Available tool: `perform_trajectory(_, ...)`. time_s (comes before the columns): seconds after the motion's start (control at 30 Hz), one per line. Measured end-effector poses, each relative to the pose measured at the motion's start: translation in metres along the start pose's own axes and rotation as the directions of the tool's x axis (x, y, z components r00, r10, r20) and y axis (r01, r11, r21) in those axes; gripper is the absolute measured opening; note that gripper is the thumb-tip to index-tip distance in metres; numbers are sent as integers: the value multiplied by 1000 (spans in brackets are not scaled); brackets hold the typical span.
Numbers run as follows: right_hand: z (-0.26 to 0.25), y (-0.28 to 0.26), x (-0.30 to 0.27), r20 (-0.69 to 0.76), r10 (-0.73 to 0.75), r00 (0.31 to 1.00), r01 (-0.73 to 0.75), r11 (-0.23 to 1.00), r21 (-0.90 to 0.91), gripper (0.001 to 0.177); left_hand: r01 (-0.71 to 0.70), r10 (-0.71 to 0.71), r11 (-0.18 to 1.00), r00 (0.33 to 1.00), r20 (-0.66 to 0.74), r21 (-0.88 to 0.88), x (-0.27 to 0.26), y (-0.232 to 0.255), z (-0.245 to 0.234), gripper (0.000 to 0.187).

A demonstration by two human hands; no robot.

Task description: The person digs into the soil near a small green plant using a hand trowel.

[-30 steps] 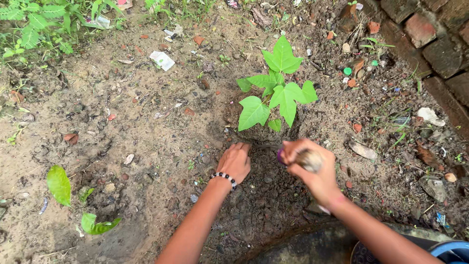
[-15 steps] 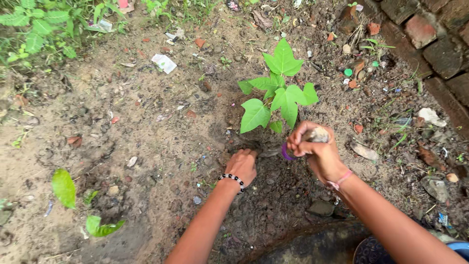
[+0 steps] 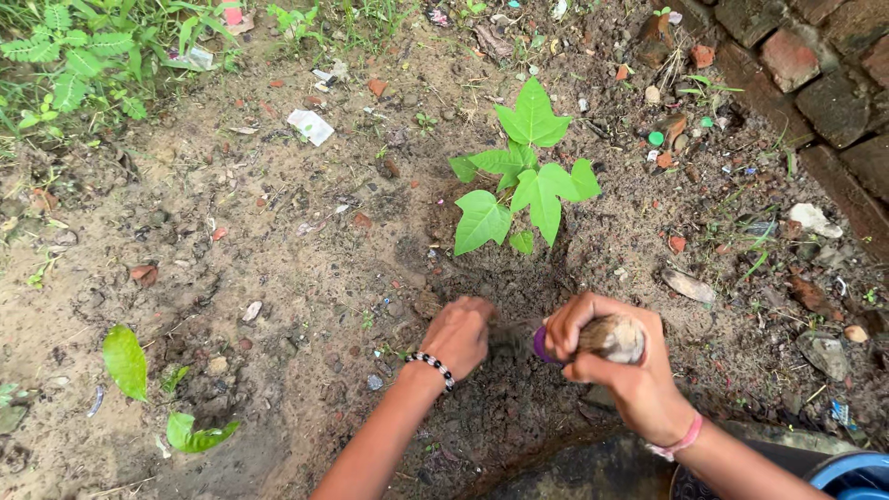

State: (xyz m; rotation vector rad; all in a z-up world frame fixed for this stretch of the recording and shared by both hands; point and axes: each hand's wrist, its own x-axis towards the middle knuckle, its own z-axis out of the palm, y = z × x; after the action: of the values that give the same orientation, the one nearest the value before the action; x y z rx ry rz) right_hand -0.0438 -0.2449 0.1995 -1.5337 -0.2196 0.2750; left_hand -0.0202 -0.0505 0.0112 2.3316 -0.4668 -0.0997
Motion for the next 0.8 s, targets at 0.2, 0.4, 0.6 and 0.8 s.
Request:
perform_trajectory(0.2,19,30,31,-11,-104,994,103,991,-89,19,173,-171,980,985,-31,96,22,-28,-6,37)
perform_trajectory(0.4,38,76,56,8,-210,978,209,972,-106,20,130,-121,964,991,-54,232,18,-48,-3,61)
perform_trajectory(0.6,21,66,70,-35,78,996,-73,989,126,19,192,-195,959,981,-7,209,7,-41,2,42)
perform_trajectory(0.8,30,49,25,-7,24,1000,-24,997,-73,26,109,-102,990,991,-85,90,-20,-23,-10,43)
